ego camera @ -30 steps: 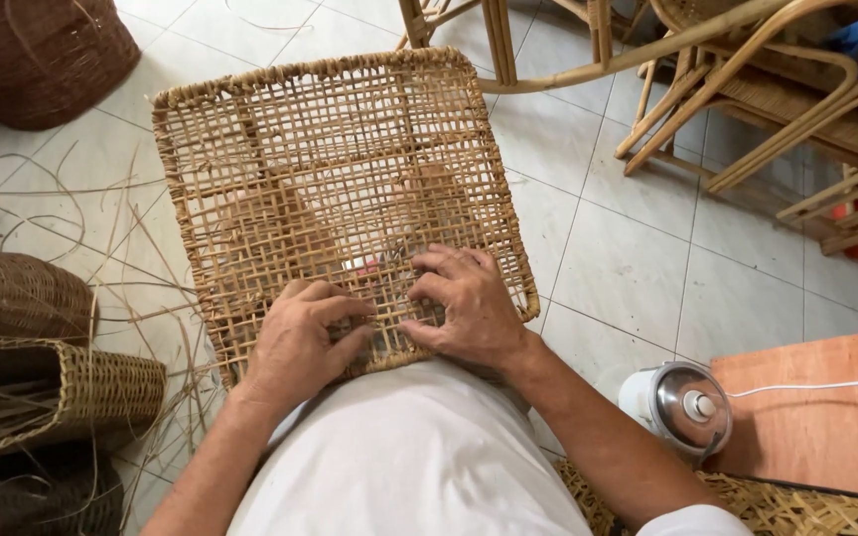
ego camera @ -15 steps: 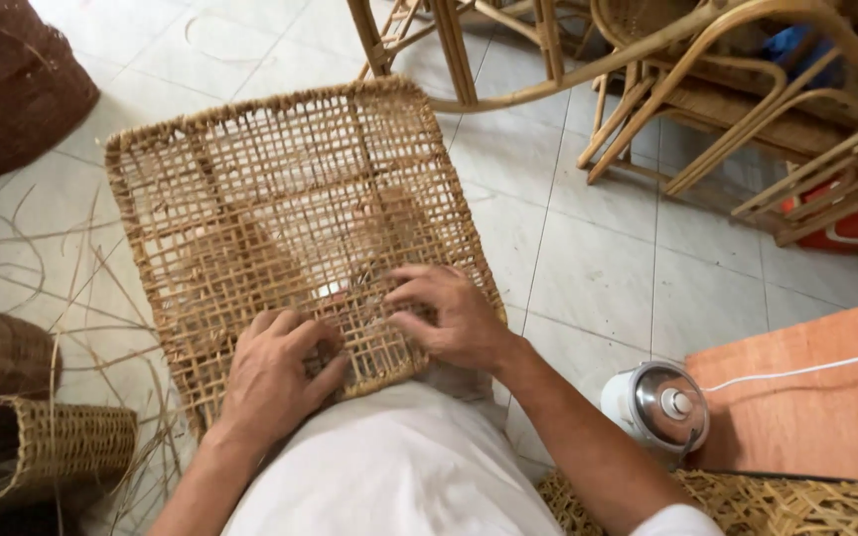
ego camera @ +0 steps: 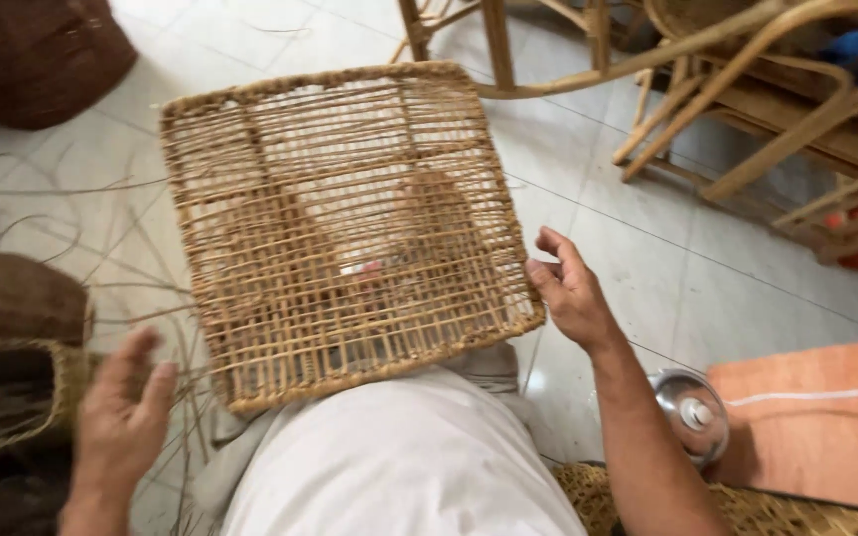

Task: Weaving thin rattan or wicker strips into a rectangular frame to create a mesh surface for furniture.

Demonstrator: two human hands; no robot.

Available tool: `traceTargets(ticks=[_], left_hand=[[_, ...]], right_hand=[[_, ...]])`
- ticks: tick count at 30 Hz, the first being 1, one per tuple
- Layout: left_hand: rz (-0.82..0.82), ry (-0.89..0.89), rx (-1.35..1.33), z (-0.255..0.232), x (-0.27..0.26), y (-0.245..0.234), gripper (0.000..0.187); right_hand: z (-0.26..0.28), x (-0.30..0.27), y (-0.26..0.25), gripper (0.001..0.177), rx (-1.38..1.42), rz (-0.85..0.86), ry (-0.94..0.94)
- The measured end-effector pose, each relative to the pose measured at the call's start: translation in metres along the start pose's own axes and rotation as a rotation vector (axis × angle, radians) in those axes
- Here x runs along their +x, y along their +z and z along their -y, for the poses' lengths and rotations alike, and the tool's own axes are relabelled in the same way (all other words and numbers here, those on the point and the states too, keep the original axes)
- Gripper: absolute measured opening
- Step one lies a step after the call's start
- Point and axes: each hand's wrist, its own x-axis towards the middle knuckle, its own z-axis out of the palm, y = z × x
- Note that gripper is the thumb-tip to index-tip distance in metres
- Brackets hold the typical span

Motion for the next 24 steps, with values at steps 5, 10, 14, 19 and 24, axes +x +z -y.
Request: traceTargets(ticks=[5,10,14,19,24], left_hand=[[0.151,-0.259,-0.290,0.028,-0.004,0.031,0.042],[-0.089,0.023,-0.107,0.025,0.000,0.033,0.018],[-0.033,-0.046,-0.274,0.017,-0.011,0.039,0.019],[0.038,-0.114,-0.546,0.024,-0.011,0.039,0.011],[0.035,-0.095,-0.588,-0.001,-0.009,0.024,0.009]], right_hand=[[0.034,0.024,0.020,0.074,-0.142,0.127,0.109],[0.056,0.027,0.045,0.094,-0.378,0.061,0.220],[0.054,0.024,0.050,0.097,-0.406,0.058,0.218],[0.061,0.024,0.058,0.093,-0.374,0.028,0.176],[0.042,0.023,0.065,0.090,-0.246,-0.071,0.160]])
